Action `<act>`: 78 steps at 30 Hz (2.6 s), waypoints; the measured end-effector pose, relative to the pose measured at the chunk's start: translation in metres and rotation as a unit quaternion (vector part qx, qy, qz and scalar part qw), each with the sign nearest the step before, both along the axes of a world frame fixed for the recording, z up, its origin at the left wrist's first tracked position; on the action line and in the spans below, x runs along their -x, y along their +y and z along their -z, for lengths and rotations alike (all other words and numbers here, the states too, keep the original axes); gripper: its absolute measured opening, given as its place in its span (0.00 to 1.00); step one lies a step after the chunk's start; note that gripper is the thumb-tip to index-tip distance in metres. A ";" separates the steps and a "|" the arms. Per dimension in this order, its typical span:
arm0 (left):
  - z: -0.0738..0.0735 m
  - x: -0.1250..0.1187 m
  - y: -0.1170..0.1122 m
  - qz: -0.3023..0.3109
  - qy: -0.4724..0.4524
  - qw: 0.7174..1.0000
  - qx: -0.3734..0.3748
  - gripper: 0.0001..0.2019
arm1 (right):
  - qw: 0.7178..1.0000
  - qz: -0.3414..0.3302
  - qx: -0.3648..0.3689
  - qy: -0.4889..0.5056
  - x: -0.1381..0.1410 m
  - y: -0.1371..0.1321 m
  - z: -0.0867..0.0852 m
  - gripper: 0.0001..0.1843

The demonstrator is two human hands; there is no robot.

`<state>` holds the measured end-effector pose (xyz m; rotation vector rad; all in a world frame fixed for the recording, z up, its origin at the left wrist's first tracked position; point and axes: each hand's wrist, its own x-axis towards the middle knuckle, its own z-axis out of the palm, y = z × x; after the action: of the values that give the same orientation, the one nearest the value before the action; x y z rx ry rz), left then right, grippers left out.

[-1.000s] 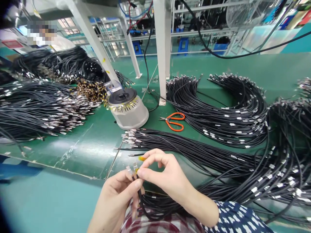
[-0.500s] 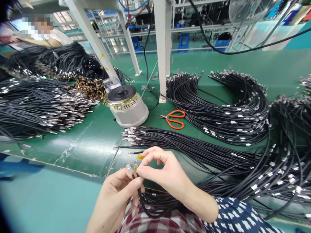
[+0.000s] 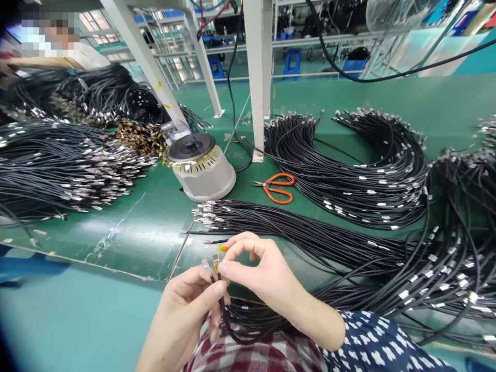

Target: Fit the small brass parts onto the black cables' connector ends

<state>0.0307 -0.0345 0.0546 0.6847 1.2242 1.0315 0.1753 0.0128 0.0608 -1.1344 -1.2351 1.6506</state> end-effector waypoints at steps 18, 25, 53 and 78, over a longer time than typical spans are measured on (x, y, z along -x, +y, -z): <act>0.006 0.001 0.007 0.002 -0.011 1.000 -0.025 0.18 | 1.000 -0.005 -0.010 0.013 -0.002 -0.004 0.001 0.09; 0.003 -0.001 0.006 -0.017 -0.022 0.999 -0.044 0.17 | 0.998 -0.011 -0.052 -0.016 -0.008 -0.004 -0.005 0.08; 0.003 -0.004 0.003 0.002 -0.116 0.993 0.035 0.10 | 0.996 0.014 -0.014 0.088 0.003 -0.001 0.014 0.08; 0.008 0.001 0.005 0.009 -0.141 0.988 0.060 0.10 | 0.993 -0.066 0.001 0.094 -0.006 0.013 0.015 0.08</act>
<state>0.0302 -0.0292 0.0462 0.4387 1.0227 0.9933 0.1810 0.0255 0.0461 -0.8929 -1.2078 1.8120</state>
